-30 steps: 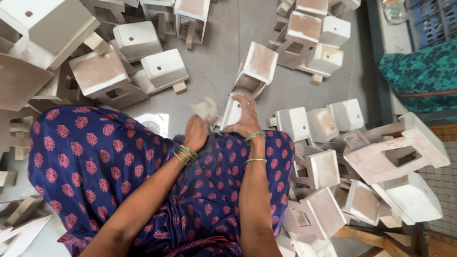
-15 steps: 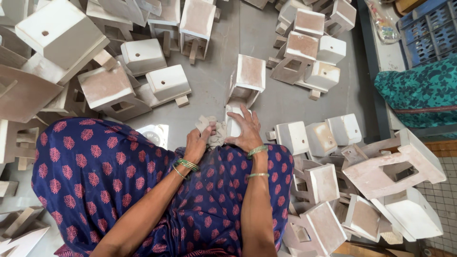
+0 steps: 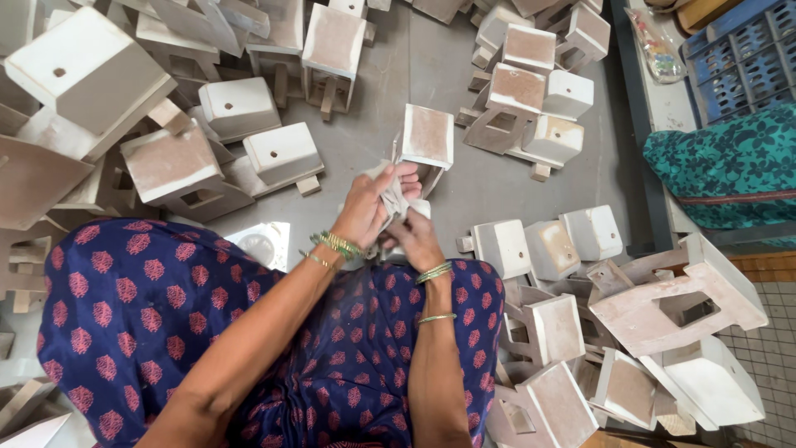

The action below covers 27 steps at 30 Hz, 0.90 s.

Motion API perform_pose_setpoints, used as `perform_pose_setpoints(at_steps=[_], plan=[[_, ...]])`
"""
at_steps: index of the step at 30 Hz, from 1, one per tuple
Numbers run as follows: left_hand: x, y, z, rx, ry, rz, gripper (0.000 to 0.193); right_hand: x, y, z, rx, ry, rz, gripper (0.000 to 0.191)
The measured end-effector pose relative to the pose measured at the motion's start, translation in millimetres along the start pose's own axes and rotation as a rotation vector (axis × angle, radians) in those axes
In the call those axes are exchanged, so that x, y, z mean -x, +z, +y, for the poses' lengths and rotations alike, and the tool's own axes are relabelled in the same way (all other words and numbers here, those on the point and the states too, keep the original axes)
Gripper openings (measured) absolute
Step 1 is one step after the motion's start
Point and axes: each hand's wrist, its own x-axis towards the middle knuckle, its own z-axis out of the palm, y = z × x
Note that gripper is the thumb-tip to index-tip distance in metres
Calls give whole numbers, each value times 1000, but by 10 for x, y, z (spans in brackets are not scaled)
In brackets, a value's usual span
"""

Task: The person sits on the floor surrounded by small unfinished wooden stool-shaped frames and wipes each one with a cloth, turning items to clean different surfaces, then sets the wiped piece aside and picks up the next one.

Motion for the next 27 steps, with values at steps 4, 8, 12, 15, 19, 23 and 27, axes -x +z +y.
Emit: perform_pose_setpoints(at_steps=[4,8,12,15,19,23,27], plan=[[-452,-159,171,-1245,-196,335,69,96,-268,-103,-178,-223,344,26],[-685,-165,311,-1578,95,243,71,185,-519,-138,-480,-524,445,36],[-1013,27,341,-1839,423,-95,127,136,-579,-24,-966,-445,290,36],[-1212,46,327,-1973,440,-266,118,116,-553,33,-1027,-370,383,53],[-1282,-64,299,-1783,334,-373,108,70,-462,21,-775,-305,6,71],[-1123,-124,263,-1829,409,-257,101,-214,-306,67,137,127,317,42],[-900,-160,220,-1770,407,-131,96,-591,-155,213,922,-359,580,33]])
